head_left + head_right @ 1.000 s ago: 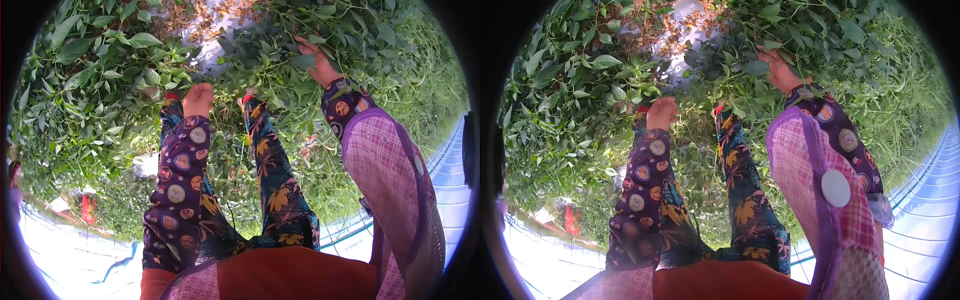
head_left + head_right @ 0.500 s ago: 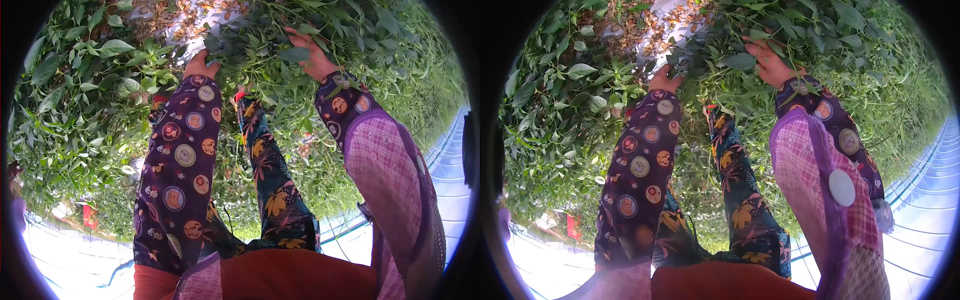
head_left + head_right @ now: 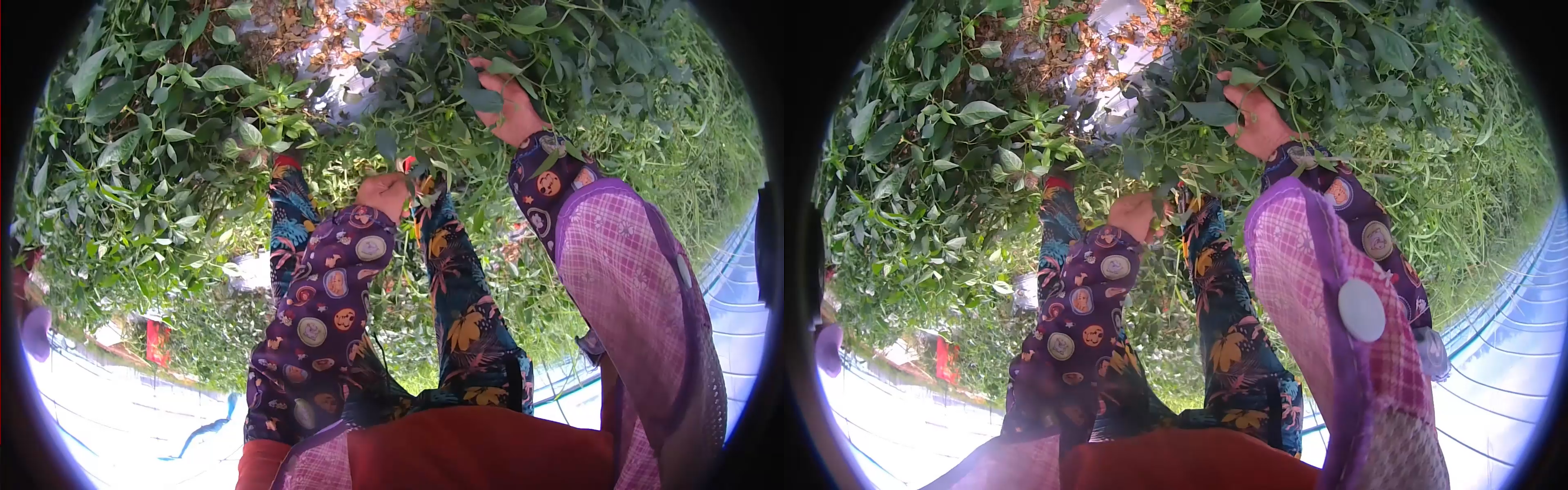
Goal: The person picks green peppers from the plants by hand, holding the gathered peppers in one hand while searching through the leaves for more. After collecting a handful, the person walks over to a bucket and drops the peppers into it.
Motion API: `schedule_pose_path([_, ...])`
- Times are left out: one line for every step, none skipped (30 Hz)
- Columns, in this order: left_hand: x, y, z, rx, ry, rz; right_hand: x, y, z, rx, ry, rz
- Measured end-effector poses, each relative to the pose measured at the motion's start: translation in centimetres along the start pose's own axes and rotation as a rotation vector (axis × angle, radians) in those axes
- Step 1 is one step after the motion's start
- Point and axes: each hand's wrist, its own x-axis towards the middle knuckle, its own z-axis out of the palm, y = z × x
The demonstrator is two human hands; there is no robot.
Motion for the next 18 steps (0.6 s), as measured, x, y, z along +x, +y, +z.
schedule_pose_path([-1.4, 0.0, 0.2, -0.034, -0.017, -0.024, -0.1, 0.2, 0.0, -0.164, -0.016, -0.175])
schedule_pose_path([-2.4, -0.1, 0.3, -0.067, -0.032, -0.05, -0.3, 0.3, 0.5, -0.159, -0.013, -0.174])
schedule_pose_path([-3.0, -0.5, -0.2, -0.064, -0.028, -0.051, -0.4, 0.5, 1.1, 0.125, 0.012, -0.052])
schedule_pose_path([-3.7, -1.0, -1.0, -0.177, -0.116, 0.012, -0.4, 0.4, 1.4, 0.27, 0.019, 0.01])
schedule_pose_path([-4.5, -1.2, -1.7, -0.29, -0.205, 0.075, -0.3, 0.1, 1.8, 0.416, 0.035, 0.071])
schedule_pose_path([-5.4, -1.4, -2.2, -0.289, -0.203, 0.073, -0.2, -0.2, 1.7, 0.204, 0.025, 0.027])
schedule_pose_path([-6.4, -0.8, -2.6, -0.349, -0.154, 0.026, -0.3, -1.2, 1.2, 0.089, 0.024, 0.011])
schedule_pose_path([-6.9, -0.4, -2.8, -0.408, -0.113, -0.022, -0.1, -2.5, 0.7, -0.025, 0.025, -0.006])
schedule_pose_path([-6.9, -0.2, -2.9, -0.469, -0.112, -0.012, -0.3, -4.0, 0.5, -0.321, 0.048, -0.111])
schedule_pose_path([-6.5, 0.1, -2.8, -0.471, -0.129, -0.013, -0.5, -3.9, 0.8, -0.244, 0.029, -0.028])
schedule_pose_path([-6.2, 0.7, -2.8, -0.517, -0.103, -0.004, -0.7, -3.7, 1.1, -0.167, 0.018, 0.056])
schedule_pose_path([-6.0, 2.0, -2.6, -0.562, -0.076, 0.006, -0.8, -3.7, 1.4, -0.093, 0.012, 0.14])
schedule_pose_path([-5.6, 3.3, -2.1, -0.555, -0.013, -0.009, -1.1, -3.9, 1.9, -0.099, 0.136, 0.045])
schedule_pose_path([-4.9, 4.2, -1.9, -0.558, -0.024, -0.008, -1.4, -4.5, 2.1, -0.104, 0.258, -0.052])
schedule_pose_path([-4.1, 5.0, -1.8, -0.618, -0.057, 0.0, -1.6, -5.2, 1.6, -0.223, 0.232, 0.011])
schedule_pose_path([-3.6, 6.0, -1.6, -0.679, -0.09, 0.012, -1.8, -5.9, 1.1, -0.343, 0.199, 0.07])
schedule_pose_path([-3.5, 7.0, -1.4, -0.685, -0.083, 0.018, -1.5, -5.8, 1.4, -0.299, 0.257, -0.034])
schedule_pose_path([-3.2, 7.3, -1.4, -0.687, -0.089, 0.02, -1.4, -5.9, 1.5, -0.251, 0.312, -0.135])
